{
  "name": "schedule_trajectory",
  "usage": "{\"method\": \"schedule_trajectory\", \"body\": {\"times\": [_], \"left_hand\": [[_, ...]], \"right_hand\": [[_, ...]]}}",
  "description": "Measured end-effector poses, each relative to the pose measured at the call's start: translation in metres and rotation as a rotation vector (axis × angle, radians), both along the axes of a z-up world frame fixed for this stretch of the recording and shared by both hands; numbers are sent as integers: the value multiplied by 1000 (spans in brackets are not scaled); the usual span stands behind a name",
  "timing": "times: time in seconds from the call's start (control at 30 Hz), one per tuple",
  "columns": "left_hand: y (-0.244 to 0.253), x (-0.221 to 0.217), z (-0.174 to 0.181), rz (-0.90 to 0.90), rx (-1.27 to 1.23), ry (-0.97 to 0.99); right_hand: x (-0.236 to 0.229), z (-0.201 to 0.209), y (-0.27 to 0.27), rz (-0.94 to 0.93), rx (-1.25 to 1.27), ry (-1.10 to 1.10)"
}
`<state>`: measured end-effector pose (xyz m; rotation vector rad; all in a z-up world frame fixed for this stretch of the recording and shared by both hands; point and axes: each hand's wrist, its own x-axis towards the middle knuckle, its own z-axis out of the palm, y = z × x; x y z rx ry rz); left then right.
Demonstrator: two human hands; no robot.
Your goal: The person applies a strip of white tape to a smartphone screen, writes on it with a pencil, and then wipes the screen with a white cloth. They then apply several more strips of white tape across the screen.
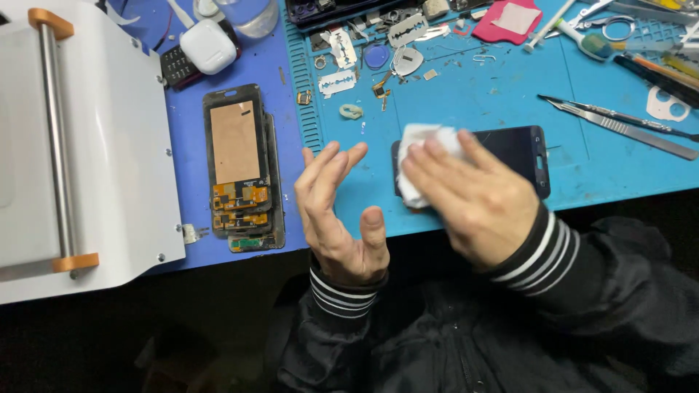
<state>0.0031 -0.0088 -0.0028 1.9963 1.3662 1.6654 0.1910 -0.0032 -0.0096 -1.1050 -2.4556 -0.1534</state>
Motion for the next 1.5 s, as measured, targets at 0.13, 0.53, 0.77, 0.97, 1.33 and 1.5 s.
{"method": "schedule_trajectory", "body": {"times": [0.13, 0.53, 0.77, 0.97, 1.33, 1.5], "left_hand": [[-3, -3, -1, -25, -2, -14], [0, -1, -4, -8, 32, 30], [1, 1, 1, -24, 12, -1], [1, 0, -14, -21, 16, -78], [7, 4, -10, 27, 23, 84], [5, 4, -11, 21, 14, 82]], "right_hand": [[4, 7, -14, 125, -93, 50], [-5, -4, 11, 103, -33, 7], [0, 0, 16, 15, 3, -52], [8, 0, -5, 154, -153, 87], [71, 23, -51, -53, -139, -4], [71, 14, -23, -139, -2, -141]]}}
